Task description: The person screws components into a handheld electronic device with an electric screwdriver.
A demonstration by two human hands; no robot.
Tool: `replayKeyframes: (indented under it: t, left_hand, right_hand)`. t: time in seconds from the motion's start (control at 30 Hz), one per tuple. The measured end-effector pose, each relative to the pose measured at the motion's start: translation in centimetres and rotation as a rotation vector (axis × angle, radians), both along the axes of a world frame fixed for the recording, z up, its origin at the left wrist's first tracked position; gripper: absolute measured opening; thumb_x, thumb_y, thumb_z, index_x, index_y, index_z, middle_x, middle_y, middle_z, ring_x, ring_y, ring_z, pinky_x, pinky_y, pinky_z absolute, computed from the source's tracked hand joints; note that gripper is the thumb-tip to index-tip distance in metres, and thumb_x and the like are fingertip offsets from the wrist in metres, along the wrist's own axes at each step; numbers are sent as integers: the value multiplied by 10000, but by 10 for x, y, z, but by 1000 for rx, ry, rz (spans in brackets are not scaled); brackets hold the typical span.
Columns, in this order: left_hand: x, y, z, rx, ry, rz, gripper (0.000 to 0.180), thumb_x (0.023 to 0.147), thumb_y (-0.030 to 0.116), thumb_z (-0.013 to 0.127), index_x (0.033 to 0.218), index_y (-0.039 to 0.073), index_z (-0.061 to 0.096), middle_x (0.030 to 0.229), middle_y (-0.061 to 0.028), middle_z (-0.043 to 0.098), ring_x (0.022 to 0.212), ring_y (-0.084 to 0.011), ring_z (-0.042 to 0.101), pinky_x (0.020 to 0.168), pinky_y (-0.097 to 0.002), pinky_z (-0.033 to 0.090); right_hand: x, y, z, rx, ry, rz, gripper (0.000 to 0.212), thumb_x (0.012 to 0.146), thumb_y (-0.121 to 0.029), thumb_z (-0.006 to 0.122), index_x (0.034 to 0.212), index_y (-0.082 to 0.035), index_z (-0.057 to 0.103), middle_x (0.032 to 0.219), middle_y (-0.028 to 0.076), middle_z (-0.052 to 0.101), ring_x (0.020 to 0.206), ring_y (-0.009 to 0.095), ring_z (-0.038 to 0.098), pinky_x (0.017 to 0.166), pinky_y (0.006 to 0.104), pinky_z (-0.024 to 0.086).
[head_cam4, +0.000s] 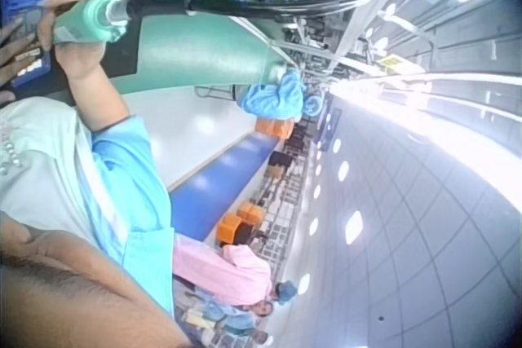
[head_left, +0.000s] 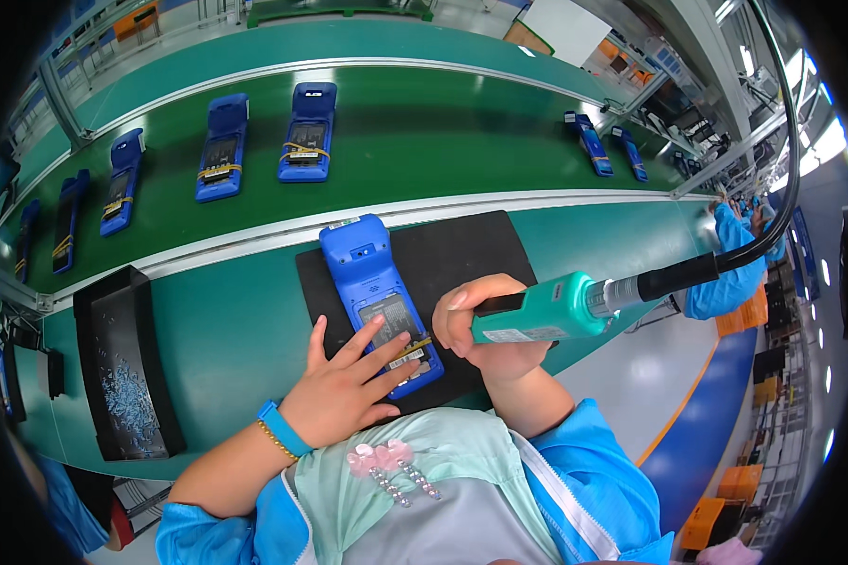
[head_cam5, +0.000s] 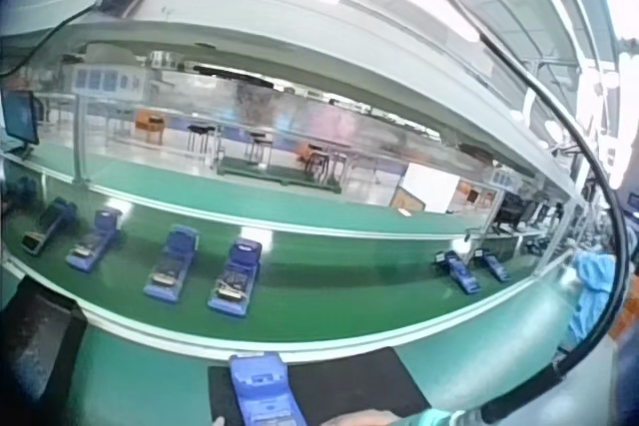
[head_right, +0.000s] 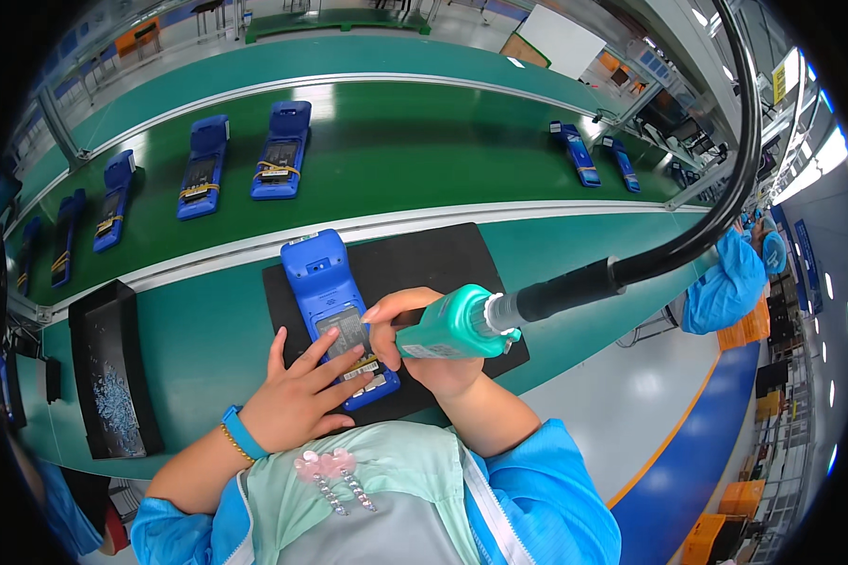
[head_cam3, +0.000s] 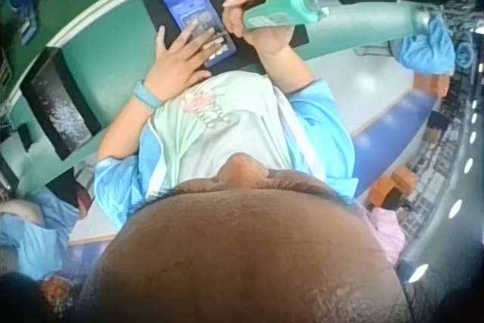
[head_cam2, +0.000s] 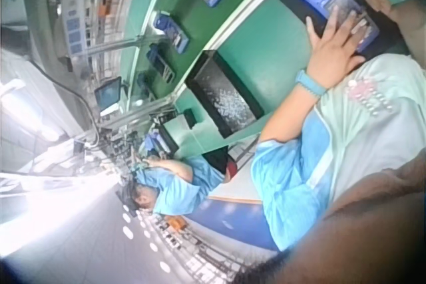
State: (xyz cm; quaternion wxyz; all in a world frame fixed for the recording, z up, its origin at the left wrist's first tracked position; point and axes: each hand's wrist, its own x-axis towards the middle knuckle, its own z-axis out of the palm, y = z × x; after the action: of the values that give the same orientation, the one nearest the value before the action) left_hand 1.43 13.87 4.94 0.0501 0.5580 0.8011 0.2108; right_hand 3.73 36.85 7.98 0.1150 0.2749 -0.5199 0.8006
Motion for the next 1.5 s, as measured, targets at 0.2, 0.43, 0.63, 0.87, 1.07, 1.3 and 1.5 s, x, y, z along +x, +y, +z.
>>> replayKeyframes:
  t: [0.2, 0.43, 0.63, 0.87, 1.07, 1.3, 1.5]
  left_hand:
    - [1, 2, -2, -2, -5, 8, 612, 806, 403, 723, 1373, 285, 527, 1506, 19, 405, 1467, -246, 242, 1032, -767, 169]
    - [0, 8, -1, -2, -4, 5, 609, 810, 405, 719, 1375, 283, 526, 1504, 16, 408, 1467, -249, 243, 1038, -756, 174]
    - [1, 8, -3, 4, -10, 4, 603, 818, 407, 711, 1377, 277, 525, 1501, 10, 411, 1467, -254, 244, 1037, -753, 177]
    - [1, 13, -4, 0, -10, -2, 599, 818, 406, 711, 1373, 271, 528, 1503, 5, 410, 1466, -255, 244, 1039, -754, 172]
    - [1, 16, -4, 2, -8, 5, 600, 814, 405, 716, 1368, 267, 532, 1507, 1, 407, 1466, -257, 246, 1040, -752, 172]
    - [1, 18, -3, 9, -12, 2, 607, 813, 397, 718, 1375, 269, 525, 1509, 2, 404, 1466, -259, 248, 1036, -750, 179]
    - [1, 20, -5, 10, -9, 0, 614, 812, 395, 718, 1380, 277, 520, 1509, 3, 403, 1468, -255, 243, 1032, -752, 183]
  right_hand:
    - [1, 2, -3, 22, -13, -23, 781, 955, -657, 366, 1122, 75, 580, 598, 99, 560, 507, 184, 497, 470, 313, 388]
    - [1, 7, -3, 38, 7, -15, 770, 961, -645, 365, 1117, 79, 575, 604, 106, 562, 516, 186, 499, 479, 314, 393]
    - [-1, 7, -3, 78, 29, -12, 779, 963, -645, 359, 1130, 86, 571, 616, 111, 570, 521, 187, 505, 486, 312, 397]
    - [-1, 7, -7, -106, -82, 46, 742, 887, -631, 527, 1090, 75, 635, 731, 107, 600, 509, 143, 512, 469, 262, 384]
    - [-2, 10, -9, -136, -98, 45, 804, 870, -695, 513, 1059, 76, 645, 751, 109, 607, 496, 140, 502, 444, 252, 364]
    - [-2, 13, -10, -108, -79, 40, 819, 865, -712, 496, 1061, 68, 650, 749, 113, 611, 498, 143, 511, 447, 257, 372]
    - [0, 18, 2, -58, -62, 10, 891, 874, -755, 396, 1103, 78, 617, 655, 111, 584, 499, 170, 513, 465, 291, 381]
